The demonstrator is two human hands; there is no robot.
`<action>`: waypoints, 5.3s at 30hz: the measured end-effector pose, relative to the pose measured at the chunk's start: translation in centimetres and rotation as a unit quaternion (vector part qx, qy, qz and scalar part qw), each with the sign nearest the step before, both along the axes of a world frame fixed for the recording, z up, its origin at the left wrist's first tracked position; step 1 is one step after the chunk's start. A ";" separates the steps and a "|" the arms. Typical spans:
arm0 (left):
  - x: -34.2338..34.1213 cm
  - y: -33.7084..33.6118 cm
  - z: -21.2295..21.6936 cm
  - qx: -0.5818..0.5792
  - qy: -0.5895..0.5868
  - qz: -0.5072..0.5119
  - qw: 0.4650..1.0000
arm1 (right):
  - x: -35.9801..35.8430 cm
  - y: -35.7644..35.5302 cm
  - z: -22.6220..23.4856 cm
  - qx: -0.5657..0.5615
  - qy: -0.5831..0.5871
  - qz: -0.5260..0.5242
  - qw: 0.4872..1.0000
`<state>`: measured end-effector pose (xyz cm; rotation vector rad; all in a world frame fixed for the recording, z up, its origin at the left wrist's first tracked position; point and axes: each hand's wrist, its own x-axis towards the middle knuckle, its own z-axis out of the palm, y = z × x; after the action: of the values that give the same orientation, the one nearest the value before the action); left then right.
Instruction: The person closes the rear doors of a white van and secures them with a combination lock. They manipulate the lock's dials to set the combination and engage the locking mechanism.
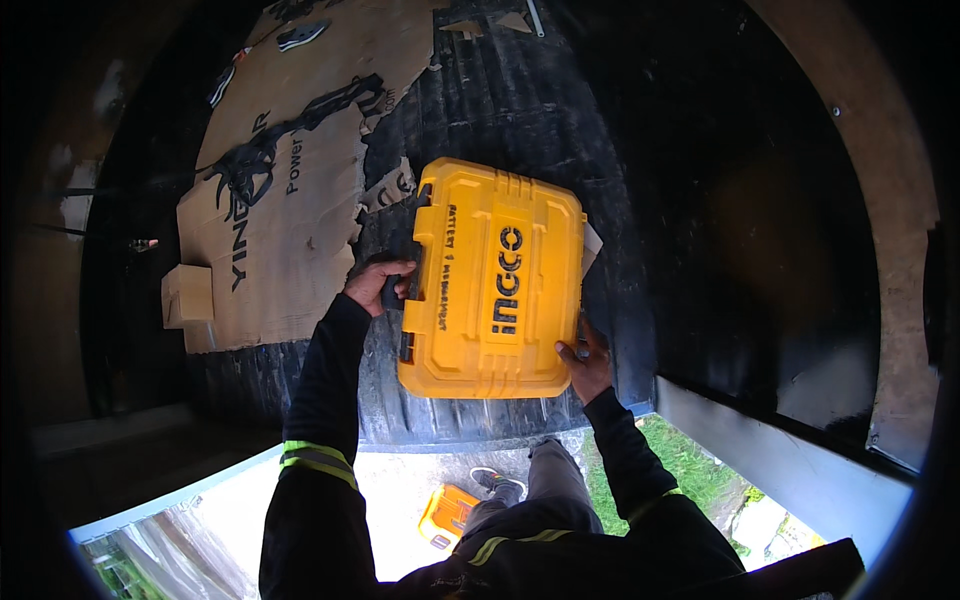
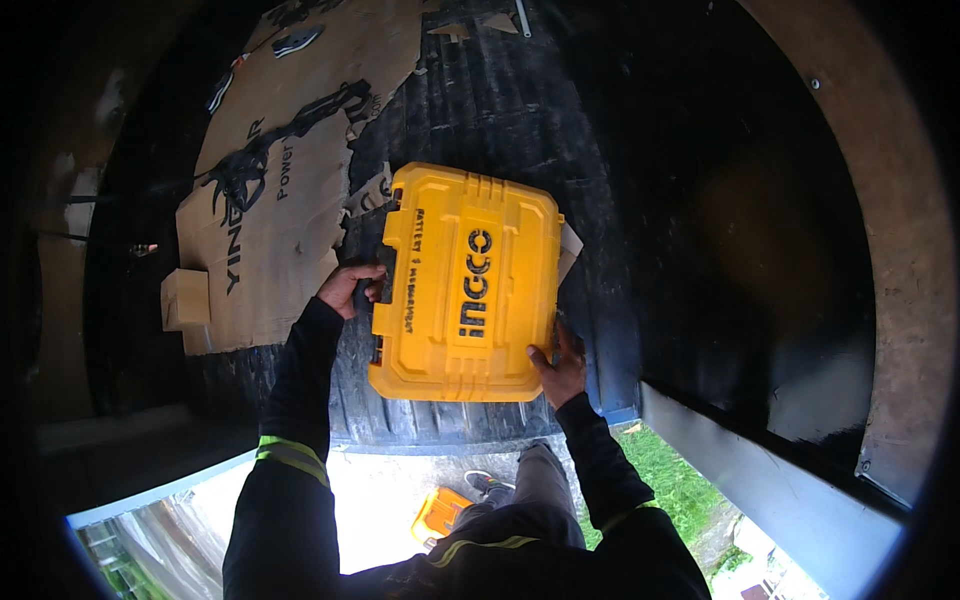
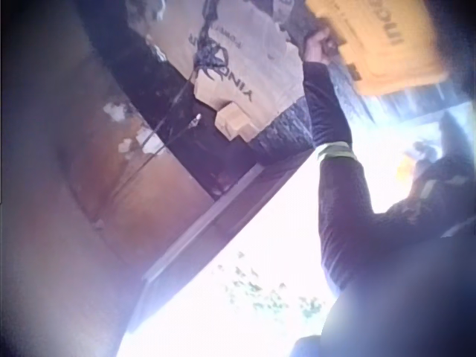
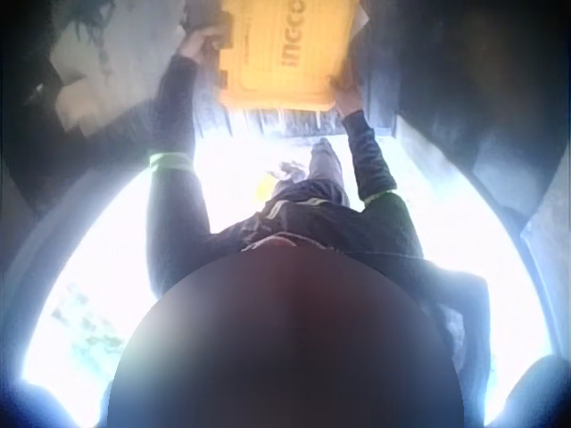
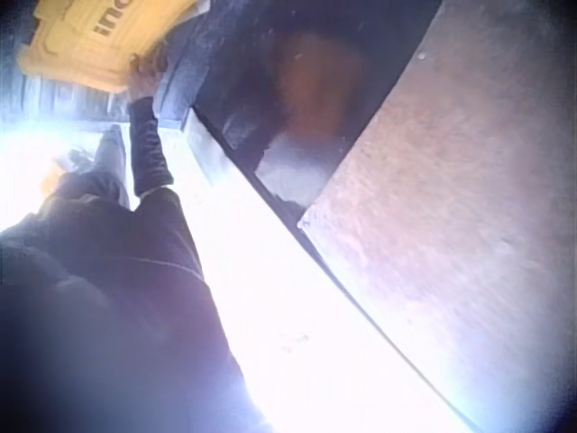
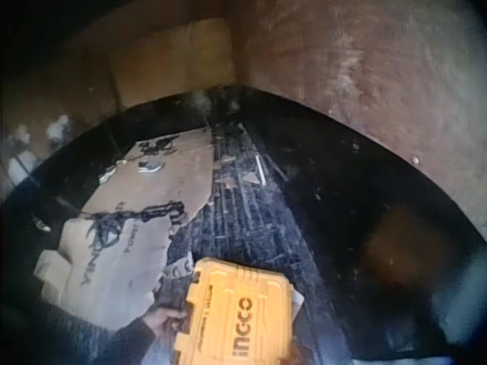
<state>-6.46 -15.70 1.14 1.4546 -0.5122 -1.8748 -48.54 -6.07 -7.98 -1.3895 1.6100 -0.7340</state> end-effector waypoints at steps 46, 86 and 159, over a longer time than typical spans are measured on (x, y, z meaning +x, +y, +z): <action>-19.4 106.7 8.3 0.312 -0.182 0.617 0.699 | -5.2 31.8 -6.9 0.379 0.249 0.348 0.821; -24.8 124.6 -59.1 0.418 -0.166 0.433 0.781 | 1.4 56.7 1.1 0.230 0.491 0.651 0.532; -37.3 56.0 -21.1 -0.148 -0.508 -0.743 0.409 | -71.1 83.2 -16.4 0.609 0.258 -0.242 0.710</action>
<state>-43.79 40.28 -19.94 1.7482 -3.4298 -1.0563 -119.61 77.12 -24.40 -0.1323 2.2268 0.5644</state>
